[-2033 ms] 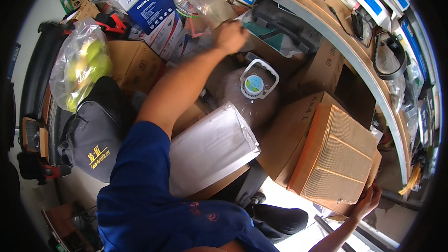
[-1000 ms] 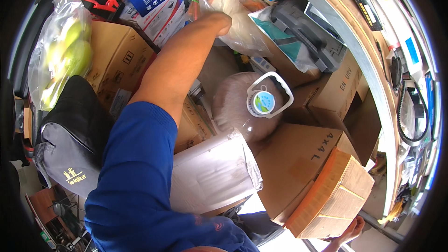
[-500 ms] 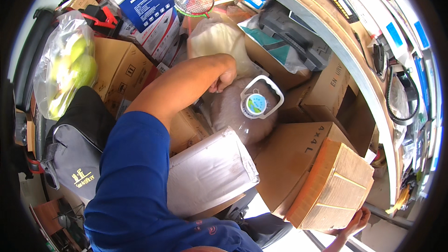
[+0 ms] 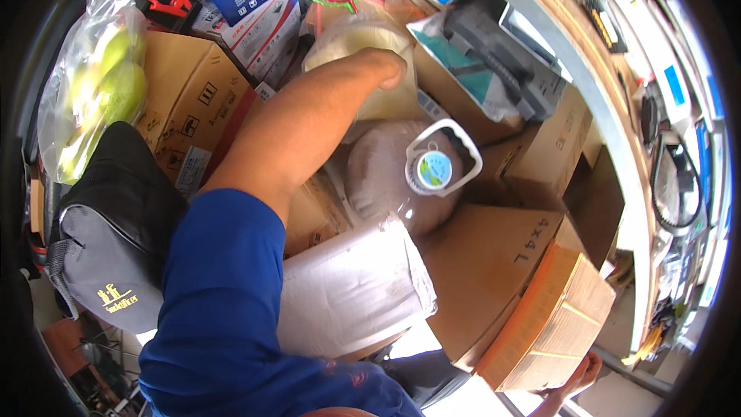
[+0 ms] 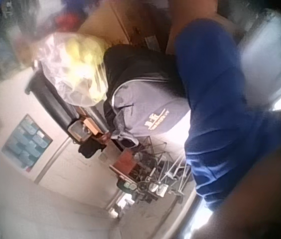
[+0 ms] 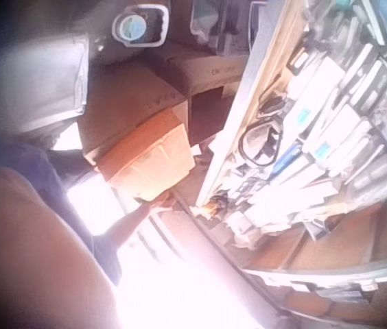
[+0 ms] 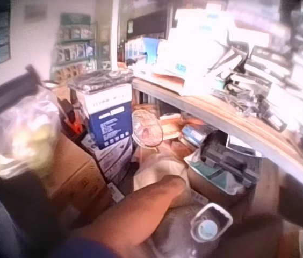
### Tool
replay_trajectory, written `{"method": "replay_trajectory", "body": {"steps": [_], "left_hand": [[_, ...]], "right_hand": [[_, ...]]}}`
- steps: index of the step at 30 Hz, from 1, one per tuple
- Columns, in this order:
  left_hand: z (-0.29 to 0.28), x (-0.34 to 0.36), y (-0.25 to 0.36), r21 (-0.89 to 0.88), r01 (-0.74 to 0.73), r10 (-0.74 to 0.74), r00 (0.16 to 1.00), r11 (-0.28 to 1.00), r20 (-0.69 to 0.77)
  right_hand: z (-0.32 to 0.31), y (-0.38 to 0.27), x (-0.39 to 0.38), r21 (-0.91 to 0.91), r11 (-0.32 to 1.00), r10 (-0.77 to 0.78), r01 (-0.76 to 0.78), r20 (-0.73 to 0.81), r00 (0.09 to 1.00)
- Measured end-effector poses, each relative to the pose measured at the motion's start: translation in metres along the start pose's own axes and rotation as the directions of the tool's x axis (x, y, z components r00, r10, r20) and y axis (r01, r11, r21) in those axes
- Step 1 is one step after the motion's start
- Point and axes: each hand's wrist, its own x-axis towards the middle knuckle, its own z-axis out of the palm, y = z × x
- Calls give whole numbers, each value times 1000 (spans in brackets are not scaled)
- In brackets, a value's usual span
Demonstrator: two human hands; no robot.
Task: The person uses a socket wrench to remove a spark plug from the car engine and then removes the air filter from the air filter housing. The person carries the old air filter into a shop and places it on a shelf.
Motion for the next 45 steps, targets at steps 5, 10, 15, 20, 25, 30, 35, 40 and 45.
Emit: {"method": "replay_trajectory", "body": {"steps": [5, 10, 15, 20, 25, 30, 35, 40, 45], "left_hand": [[-21, -16, 24, -210, 35, -83, 971, 977, -224], [-46, -43, 18, -222, 28, -122, 898, 975, -423], [-60, -44, 13, -297, 71, -225, 820, 952, -526], [-56, -25, 3, -424, 101, -352, 741, 900, -572], [-59, -42, -2, -439, 88, -338, 775, 894, -534], [-63, -39, 0, -413, 118, -327, 812, 903, -484], [-65, -40, 4, -383, 152, -332, 821, 911, -465], [-64, -41, 3, -378, 143, -328, 810, 915, -487], [-69, -44, 5, -391, 153, -338, 820, 907, -462]], "right_hand": [[3, -10, -18, 84, 996, 22, -23, 5, 1000], [9, -13, 2, 43, 991, -130, 130, 7, 991], [-1, 20, 12, -118, 976, -190, 185, -30, 981], [0, 1, 0, -145, 979, -147, 145, -2, 989], [8, -17, -6, -27, 990, -140, 140, 16, 990], [9, -21, -11, -7, 994, -113, 113, 6, 994], [4, -7, -7, 18, 997, -80, 80, 13, 997], [3, -12, -8, 15, 997, -75, 75, 21, 997], [5, -19, -9, 2, 999, -40, 40, 31, 999]]}}
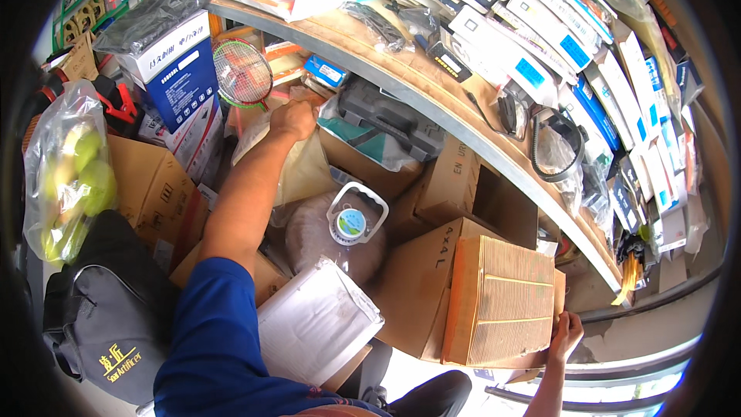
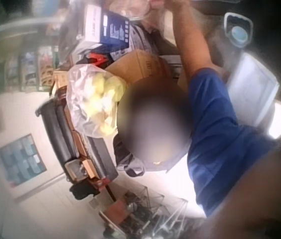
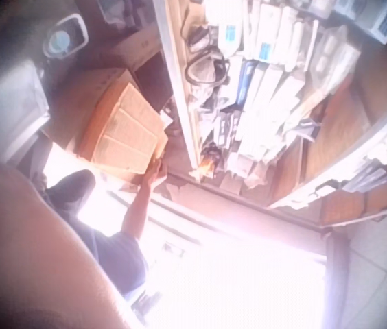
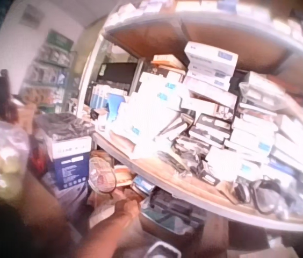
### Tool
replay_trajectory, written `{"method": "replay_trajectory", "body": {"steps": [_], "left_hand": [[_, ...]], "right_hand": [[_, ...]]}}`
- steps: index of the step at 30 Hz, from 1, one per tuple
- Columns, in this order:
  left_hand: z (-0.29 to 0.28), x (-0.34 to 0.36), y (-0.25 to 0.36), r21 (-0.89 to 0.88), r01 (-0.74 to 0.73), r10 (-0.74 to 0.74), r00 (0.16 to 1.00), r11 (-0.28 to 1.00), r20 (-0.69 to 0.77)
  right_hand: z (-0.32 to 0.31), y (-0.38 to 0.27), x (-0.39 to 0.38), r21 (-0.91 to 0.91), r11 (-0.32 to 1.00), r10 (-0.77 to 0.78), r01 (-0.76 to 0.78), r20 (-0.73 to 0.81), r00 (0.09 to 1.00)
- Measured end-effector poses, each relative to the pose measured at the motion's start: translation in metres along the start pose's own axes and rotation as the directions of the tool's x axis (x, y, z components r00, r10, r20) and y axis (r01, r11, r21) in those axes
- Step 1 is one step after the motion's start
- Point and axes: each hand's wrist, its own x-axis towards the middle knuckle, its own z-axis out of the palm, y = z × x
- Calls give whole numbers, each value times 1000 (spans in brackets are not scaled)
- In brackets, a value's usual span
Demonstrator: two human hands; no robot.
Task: The person uses a socket wrench to remove a spark plug from the car engine and then removes the air filter from the air filter housing. The person carries the old air filter into a shop and places it on a shelf.
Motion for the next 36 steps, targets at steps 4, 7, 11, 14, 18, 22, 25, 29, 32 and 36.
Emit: {"method": "replay_trajectory", "body": {"steps": [4, 7, 11, 14, 18, 22, 25, 29, 32, 36], "left_hand": [[-2, -3, -3, -14, -4, 4, 1000, 1000, -25], [-4, -5, -2, -14, -25, 25, 999, 1000, -43], [20, 12, 0, 27, -33, 35, 997, 999, -67], [28, 17, -6, 43, -65, 68, 995, 997, -79], [18, 20, -5, 90, -128, 136, 986, 988, -100], [13, 20, 6, 18, -209, 208, 957, 978, -203], [-10, 4, 19, 7, -359, 359, 931, 933, -70], [-49, -10, 45, 127, -520, 437, 807, 845, 399], [-95, -77, 125, 118, -519, 292, 638, 847, 712], [-131, -135, 199, -685, -372, 779, 327, 627, 535]], "right_hand": [[3, -3, -2, 3, 1000, -18, 18, 0, 1000], [5, -12, -7, 27, 1000, 3, -3, 2, 1000], [-10, 0, -7, -38, 999, -25, 24, -22, 999], [1, -20, -9, 5, 999, 52, -52, -23, 998], [4, -27, -7, 128, 991, 38, -31, -51, 998], [2, -30, -12, 243, 967, 102, -81, -74, 992], [0, -38, -14, 267, 959, 116, -99, -49, 992], [3, -42, -15, 286, 950, 130, -123, -5, 992], [-5, -45, -17, 251, 960, 131, -127, 2, 991], [-7, -40, -12, 212, 971, 108, -110, 22, 994]]}}
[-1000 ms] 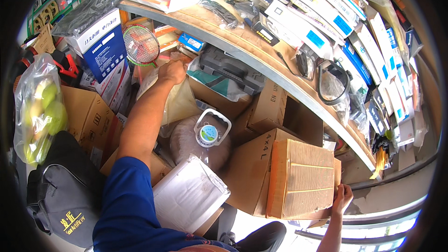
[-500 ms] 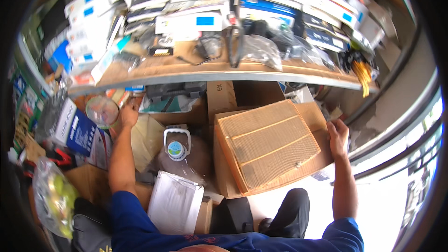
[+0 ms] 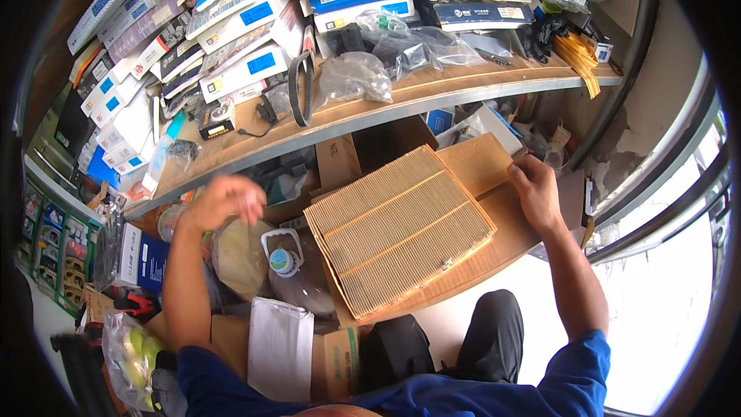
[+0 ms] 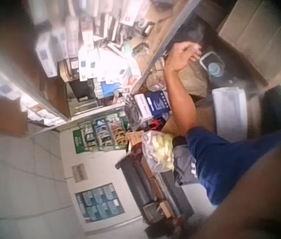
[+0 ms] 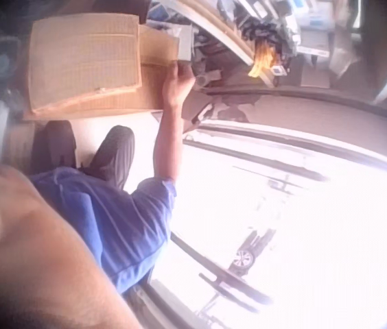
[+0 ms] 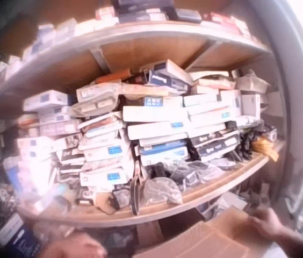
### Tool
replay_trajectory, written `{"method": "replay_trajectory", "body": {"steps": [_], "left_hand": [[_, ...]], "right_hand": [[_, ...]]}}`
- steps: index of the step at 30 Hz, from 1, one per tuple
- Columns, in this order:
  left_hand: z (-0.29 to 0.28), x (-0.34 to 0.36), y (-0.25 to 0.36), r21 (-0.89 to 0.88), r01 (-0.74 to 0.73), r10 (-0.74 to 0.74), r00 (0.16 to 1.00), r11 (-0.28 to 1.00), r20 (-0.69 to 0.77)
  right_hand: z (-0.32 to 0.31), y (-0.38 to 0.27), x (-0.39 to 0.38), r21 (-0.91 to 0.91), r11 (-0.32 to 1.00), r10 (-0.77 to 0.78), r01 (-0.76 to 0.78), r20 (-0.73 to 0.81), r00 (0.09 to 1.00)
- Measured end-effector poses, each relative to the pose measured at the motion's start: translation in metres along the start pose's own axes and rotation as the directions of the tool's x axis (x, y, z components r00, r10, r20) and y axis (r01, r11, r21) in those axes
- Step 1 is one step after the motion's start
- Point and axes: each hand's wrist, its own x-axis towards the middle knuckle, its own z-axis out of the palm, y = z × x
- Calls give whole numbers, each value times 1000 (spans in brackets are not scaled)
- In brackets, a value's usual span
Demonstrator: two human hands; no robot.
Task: The person uses a socket wrench to remove a spark plug from the car engine and then removes the air filter from the air filter housing. The person carries the old air filter into a shop and places it on a shelf.
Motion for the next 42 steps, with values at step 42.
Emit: {"method": "replay_trajectory", "body": {"steps": [42], "left_hand": [[23, 144, 23, 677, 318, 677, 130, 663, -724]], "right_hand": [[55, -114, 258, -761, 173, -658, 625, 383, 648]]}}
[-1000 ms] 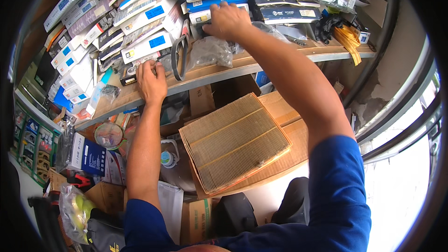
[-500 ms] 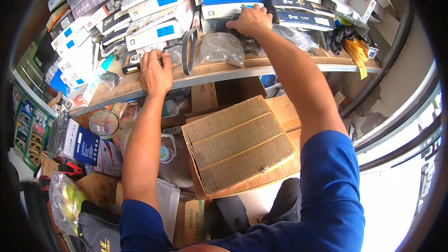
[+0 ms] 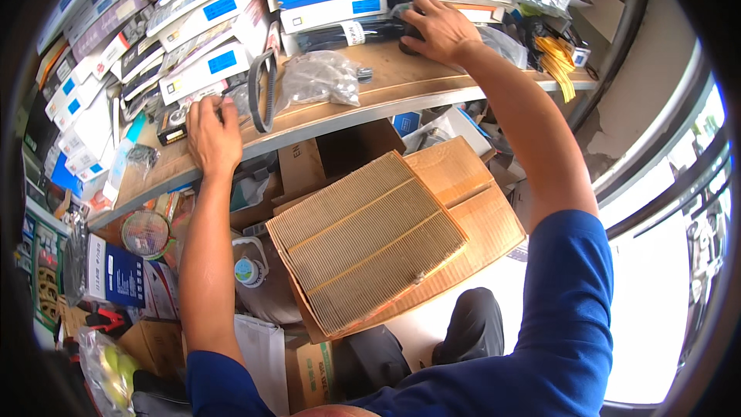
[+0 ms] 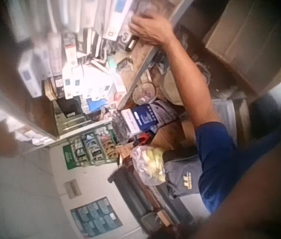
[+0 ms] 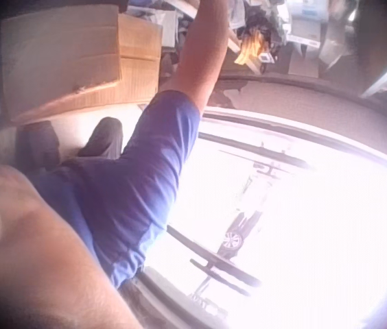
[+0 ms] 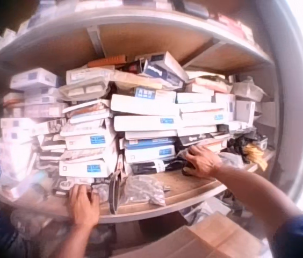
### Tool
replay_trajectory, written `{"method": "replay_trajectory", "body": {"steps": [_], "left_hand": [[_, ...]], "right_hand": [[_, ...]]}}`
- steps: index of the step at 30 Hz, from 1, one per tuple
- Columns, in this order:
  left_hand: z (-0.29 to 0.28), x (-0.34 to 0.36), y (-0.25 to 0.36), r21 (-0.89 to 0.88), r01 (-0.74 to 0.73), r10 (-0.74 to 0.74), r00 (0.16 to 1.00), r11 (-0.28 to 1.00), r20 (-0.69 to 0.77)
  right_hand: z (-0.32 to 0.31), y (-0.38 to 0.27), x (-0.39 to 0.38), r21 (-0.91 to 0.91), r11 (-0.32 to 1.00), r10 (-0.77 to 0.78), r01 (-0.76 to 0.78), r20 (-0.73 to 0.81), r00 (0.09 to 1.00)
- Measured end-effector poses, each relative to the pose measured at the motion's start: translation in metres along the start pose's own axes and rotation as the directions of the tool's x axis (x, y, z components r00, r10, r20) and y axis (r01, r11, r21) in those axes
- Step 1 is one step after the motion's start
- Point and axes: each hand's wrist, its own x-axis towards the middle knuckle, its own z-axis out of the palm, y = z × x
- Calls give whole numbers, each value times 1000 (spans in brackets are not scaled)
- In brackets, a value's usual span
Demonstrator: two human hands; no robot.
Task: The person uses a socket wrench to remove a spark plug from the car engine and then removes the air filter from the air filter housing. The person carries the old air filter into a shop and places it on a shelf.
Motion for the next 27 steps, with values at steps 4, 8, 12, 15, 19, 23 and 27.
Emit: {"method": "replay_trajectory", "body": {"steps": [4, 8, 12, 15, 19, 23, 27], "left_hand": [[-1, -2, -2, 37, 20, -22, 998, 999, 51], [-2, 2, -1, 56, 9, -10, 1000, 998, 17], [1, 3, 7, 35, 46, -48, 997, 998, 53], [-4, 2, 1, 48, 42, -42, 999, 998, 19], [-6, -2, -4, 106, 33, -37, 999, 994, 33], [6, 1, 6, 82, 26, -27, 999, 996, 18], [3, 0, 0, 111, 26, -27, 1000, 993, 5]], "right_hand": [[9, -27, 15, -276, 961, -51, 10, -141, 989], [-7, -74, 69, -144, 984, -114, 105, -58, 992], [41, -67, 98, -55, 998, 31, -16, 298, 954], [40, -72, 114, 113, 976, 156, -186, 231, 960], [-44, -59, 110, 394, 917, 130, -67, -137, 982], [-106, -23, 88, 360, 933, 124, -19, -271, 954], [-105, -26, 73, 386, 922, 109, -16, -219, 970]]}}
